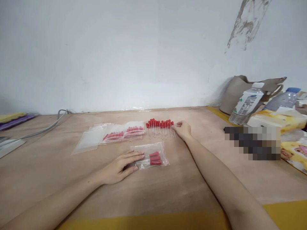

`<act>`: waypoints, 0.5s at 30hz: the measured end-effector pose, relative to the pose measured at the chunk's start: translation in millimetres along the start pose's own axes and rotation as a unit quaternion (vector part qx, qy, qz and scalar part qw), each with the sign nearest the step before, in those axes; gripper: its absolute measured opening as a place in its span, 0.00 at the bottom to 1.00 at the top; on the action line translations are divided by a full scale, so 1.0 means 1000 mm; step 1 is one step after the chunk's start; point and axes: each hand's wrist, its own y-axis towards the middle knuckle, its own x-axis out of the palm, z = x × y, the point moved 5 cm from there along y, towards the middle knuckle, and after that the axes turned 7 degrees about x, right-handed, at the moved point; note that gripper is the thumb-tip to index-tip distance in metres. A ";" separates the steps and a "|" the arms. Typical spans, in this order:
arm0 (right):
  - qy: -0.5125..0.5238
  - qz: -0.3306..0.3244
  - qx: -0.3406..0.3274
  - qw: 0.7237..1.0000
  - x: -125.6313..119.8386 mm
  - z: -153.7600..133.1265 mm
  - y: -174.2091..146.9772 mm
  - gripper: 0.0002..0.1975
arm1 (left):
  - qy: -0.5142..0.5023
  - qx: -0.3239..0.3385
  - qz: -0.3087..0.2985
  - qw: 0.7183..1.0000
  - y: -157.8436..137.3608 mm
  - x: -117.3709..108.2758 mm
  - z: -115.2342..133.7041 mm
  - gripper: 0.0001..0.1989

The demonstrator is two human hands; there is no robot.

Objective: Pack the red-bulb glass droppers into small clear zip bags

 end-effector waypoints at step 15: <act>-0.070 -0.016 0.003 0.997 -0.015 -0.008 0.000 0.22 | 0.005 -0.002 -0.005 1.000 0.000 0.000 -0.001 0.20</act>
